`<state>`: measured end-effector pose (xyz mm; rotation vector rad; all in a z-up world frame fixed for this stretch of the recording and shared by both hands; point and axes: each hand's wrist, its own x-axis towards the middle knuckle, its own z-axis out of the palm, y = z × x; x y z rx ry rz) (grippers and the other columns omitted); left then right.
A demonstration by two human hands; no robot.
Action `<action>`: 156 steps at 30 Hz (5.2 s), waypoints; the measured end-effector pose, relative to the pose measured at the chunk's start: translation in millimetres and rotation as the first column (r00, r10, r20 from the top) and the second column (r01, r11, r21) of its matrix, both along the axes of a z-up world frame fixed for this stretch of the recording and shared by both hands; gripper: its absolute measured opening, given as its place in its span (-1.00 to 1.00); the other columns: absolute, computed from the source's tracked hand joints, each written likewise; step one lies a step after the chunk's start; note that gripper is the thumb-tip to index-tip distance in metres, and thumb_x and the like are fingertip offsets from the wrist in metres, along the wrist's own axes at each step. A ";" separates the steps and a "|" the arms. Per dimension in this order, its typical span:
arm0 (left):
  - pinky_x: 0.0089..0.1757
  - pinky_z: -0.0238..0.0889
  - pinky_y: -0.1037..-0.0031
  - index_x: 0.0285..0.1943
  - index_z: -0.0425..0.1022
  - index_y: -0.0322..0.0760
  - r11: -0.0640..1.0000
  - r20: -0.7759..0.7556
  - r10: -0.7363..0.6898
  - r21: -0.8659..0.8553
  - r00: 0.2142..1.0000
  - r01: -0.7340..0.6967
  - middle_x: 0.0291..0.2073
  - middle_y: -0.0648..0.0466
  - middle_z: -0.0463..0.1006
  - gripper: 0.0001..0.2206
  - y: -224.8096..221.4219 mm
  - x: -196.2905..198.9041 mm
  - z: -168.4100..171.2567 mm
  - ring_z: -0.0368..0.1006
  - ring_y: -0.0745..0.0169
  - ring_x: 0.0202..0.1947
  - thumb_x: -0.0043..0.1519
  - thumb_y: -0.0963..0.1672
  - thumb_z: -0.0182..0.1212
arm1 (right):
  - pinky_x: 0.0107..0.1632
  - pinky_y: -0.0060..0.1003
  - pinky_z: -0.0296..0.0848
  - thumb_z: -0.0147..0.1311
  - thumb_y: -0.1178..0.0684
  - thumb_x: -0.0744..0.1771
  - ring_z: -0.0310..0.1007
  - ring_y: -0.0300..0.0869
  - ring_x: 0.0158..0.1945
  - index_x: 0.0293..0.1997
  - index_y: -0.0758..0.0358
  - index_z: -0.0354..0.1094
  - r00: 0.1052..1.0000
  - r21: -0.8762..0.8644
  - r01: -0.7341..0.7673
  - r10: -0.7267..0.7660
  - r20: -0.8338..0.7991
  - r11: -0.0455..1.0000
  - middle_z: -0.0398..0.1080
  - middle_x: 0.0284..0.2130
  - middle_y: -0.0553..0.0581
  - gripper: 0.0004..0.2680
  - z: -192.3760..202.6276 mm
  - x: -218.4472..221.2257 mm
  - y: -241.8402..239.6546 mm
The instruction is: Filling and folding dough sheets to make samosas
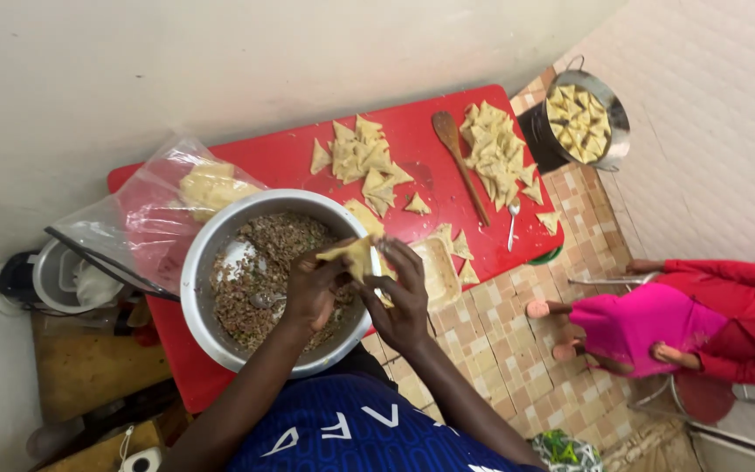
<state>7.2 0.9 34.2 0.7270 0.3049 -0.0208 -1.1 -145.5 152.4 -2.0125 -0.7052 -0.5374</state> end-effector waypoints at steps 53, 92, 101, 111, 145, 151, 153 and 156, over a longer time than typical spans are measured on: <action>0.23 0.48 0.16 0.68 0.28 -0.45 0.921 -0.096 -0.349 0.147 0.932 0.360 0.51 -0.36 0.46 -0.28 5.5 -9.3 2.2 0.48 -0.25 0.45 0.33 -0.12 0.49 | -0.23 -0.23 0.64 0.39 0.21 0.34 0.69 -0.07 -0.39 -0.06 0.14 0.63 0.950 -0.099 0.190 -0.208 -0.234 0.977 0.68 -0.37 0.11 -0.87 -71.6 61.7 -65.6; 0.14 0.55 0.10 0.49 0.51 -0.32 0.945 0.346 -0.220 0.306 0.912 0.112 0.08 -0.22 0.75 -0.24 138.1 -121.3 43.1 0.70 -0.02 0.06 0.02 -0.31 0.69 | -0.02 -0.10 0.63 0.34 0.15 0.41 0.68 -0.07 -0.23 -0.10 0.18 0.63 0.675 -0.122 -0.582 0.394 -0.623 0.804 0.61 -0.40 0.14 -0.98 -179.4 33.2 116.3; 0.19 0.48 0.02 0.44 0.45 -0.34 0.899 0.291 -0.040 0.428 0.956 -0.093 0.12 -0.15 0.66 -0.23 183.6 -123.0 22.9 0.56 0.04 0.10 0.00 -0.27 0.76 | 0.00 0.28 0.67 0.27 0.04 0.41 0.70 0.26 -0.09 -0.03 0.27 0.63 0.654 -0.632 -0.735 0.014 -0.756 0.248 0.65 -0.21 0.32 -0.86 -235.6 34.4 106.8; 0.22 0.45 0.13 0.46 0.49 -0.28 0.845 0.246 0.065 0.502 0.967 -0.185 0.13 -0.02 0.65 -0.20 191.0 -115.5 29.4 0.48 0.19 0.14 -0.02 -0.19 0.81 | -0.12 0.17 0.77 0.11 0.05 0.48 0.73 0.27 -0.08 0.33 0.49 0.43 0.634 -0.655 -0.495 -0.278 -0.722 0.571 0.57 -0.05 0.49 -0.69 -212.8 44.3 89.4; 0.40 0.24 -0.09 0.56 0.43 -0.34 0.684 0.189 -0.238 0.729 0.953 0.027 0.32 -0.24 0.64 -0.07 174.0 -93.7 -16.7 0.52 -0.26 0.39 -0.07 -0.16 0.84 | -0.01 0.13 0.66 0.18 0.17 0.37 0.73 0.29 -0.05 0.10 0.42 0.63 0.660 -0.583 -0.472 -0.172 -0.731 0.661 0.67 -0.19 0.42 -0.78 -226.6 36.4 45.2; 0.25 0.41 0.04 0.45 0.48 -0.26 0.748 0.141 -0.205 0.660 0.969 0.062 0.10 -0.19 0.69 -0.16 196.2 -106.9 -21.1 0.63 -0.10 0.13 -0.09 -0.19 0.82 | 0.15 0.32 0.62 0.08 0.08 0.39 0.66 0.49 0.06 0.20 0.54 0.55 0.580 -0.563 -0.748 -0.064 -0.812 0.351 0.60 -0.02 0.65 -0.68 -267.7 35.0 41.9; 0.18 0.46 0.08 0.45 0.47 -0.22 0.714 0.094 -0.179 0.697 0.979 0.064 0.09 -0.20 0.72 -0.16 200.8 -111.4 -32.1 0.64 0.00 0.12 -0.08 -0.18 0.82 | 0.25 0.36 0.51 0.01 0.14 0.38 0.59 0.56 0.16 0.27 0.59 0.54 0.448 -0.429 -0.697 -0.117 -0.886 0.575 0.59 0.06 0.70 -0.64 -224.1 37.4 37.2; 0.11 0.47 -0.07 0.48 0.42 -0.30 0.708 0.069 -0.153 0.703 0.986 0.061 0.09 -0.34 0.70 -0.15 201.7 -113.3 -40.1 0.66 -0.21 0.08 -0.06 -0.22 0.78 | 0.16 0.31 0.56 0.18 0.01 0.31 0.65 0.40 0.14 0.12 0.35 0.64 0.482 -0.466 -0.614 -0.164 -0.861 0.638 0.66 -0.03 0.44 -0.68 -155.5 50.0 29.8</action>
